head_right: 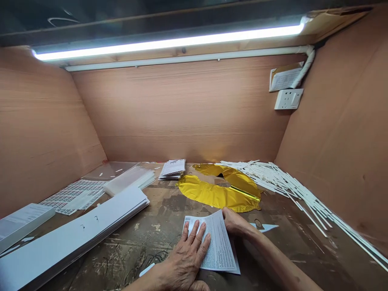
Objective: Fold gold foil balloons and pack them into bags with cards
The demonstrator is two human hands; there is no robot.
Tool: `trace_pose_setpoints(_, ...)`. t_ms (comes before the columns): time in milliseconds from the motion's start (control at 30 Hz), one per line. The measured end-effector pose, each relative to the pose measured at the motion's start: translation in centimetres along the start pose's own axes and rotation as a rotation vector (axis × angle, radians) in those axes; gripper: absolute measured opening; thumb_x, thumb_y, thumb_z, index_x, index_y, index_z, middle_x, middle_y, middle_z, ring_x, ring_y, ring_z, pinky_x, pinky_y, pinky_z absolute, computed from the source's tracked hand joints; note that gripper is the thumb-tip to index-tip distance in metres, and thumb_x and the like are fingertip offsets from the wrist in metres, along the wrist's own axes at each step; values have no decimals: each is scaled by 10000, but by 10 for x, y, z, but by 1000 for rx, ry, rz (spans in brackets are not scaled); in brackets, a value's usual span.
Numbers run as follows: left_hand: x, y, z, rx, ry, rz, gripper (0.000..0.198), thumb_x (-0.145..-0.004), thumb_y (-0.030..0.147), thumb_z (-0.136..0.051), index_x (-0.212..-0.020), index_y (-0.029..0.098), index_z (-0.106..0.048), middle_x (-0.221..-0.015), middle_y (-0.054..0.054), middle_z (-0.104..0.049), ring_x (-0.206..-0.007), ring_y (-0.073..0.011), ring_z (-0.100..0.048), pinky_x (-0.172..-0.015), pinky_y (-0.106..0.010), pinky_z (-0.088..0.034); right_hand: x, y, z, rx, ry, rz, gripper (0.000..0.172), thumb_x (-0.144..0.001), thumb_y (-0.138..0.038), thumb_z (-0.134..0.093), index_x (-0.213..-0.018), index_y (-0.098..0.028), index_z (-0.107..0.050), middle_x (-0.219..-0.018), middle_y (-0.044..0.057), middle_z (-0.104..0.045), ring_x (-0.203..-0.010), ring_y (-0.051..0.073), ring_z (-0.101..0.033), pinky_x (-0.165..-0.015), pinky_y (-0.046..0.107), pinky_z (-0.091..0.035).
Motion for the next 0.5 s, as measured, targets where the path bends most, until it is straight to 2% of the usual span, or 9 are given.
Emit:
trace_pose_setpoints(100,2,-1,-3,-36,-27,-15,926,-702,717,-242,-1358,91,-53,-1384,-230,35,-1233,-402,117,-936,-645,-21,7,-2,28,102,125,-13,104,-602,-232,-560,-602,-138,-606,-581,14,-571,-619,175,-528,-540,235,-366)
trace_pose_setpoints(200,1,0,-5,-20,-24,-17,921,-706,713,-238,-1358,92,-45,-1381,-231,39,-1227,-405,131,-923,-656,-2,23,-17,54,164,323,30,220,-749,-241,-421,-840,-164,-605,-864,74,-593,-876,211,-519,-718,277,-376)
trace_pose_setpoints(267,0,0,-6,0,-8,-17,939,-692,719,-269,-1360,99,-44,-1385,-228,28,-1231,-407,119,-922,-657,1,31,-34,47,211,327,145,237,-795,-274,-383,-891,-177,-577,-929,74,-565,-893,186,-510,-757,272,-370)
trace_pose_setpoints(333,-1,-1,-8,47,20,-21,960,-658,724,-349,-1360,127,-82,-1396,-213,-21,-1246,-401,77,-933,-649,-1,34,-43,24,264,242,253,165,-753,-296,-476,-842,-183,-556,-868,49,-555,-799,163,-516,-709,255,-381)
trace_pose_setpoints(400,0,-10,2,153,131,40,917,-642,681,-458,-1339,146,-200,-1401,-201,-103,-1267,-381,-6,-972,-607,-42,34,-40,5,279,173,274,132,-695,-265,-547,-802,-192,-520,-814,16,-540,-730,144,-502,-657,242,-378)
trace_pose_setpoints(433,1,-23,13,232,244,131,830,-665,625,-499,-1307,147,-278,-1396,-195,-158,-1275,-361,-65,-994,-568,-88,34,-36,1,271,168,263,142,-683,-253,-558,-802,-198,-502,-809,4,-534,-719,138,-495,-644,238,-372)
trace_pose_setpoints(500,16,-61,35,439,526,432,583,-726,459,-540,-1196,137,-419,-1325,-189,-337,-1241,-312,-255,-988,-473,-235,34,-29,-2,246,175,238,158,-686,-252,-558,-818,-207,-484,-809,-10,-524,-712,132,-485,-636,236,-363)
Point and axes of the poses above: each hand's wrist, its own x-axis away from the middle knuckle, its own z-axis out of the back of the hand, y = z × x, the point moved 10 cm from there along -x, towards the middle knuckle
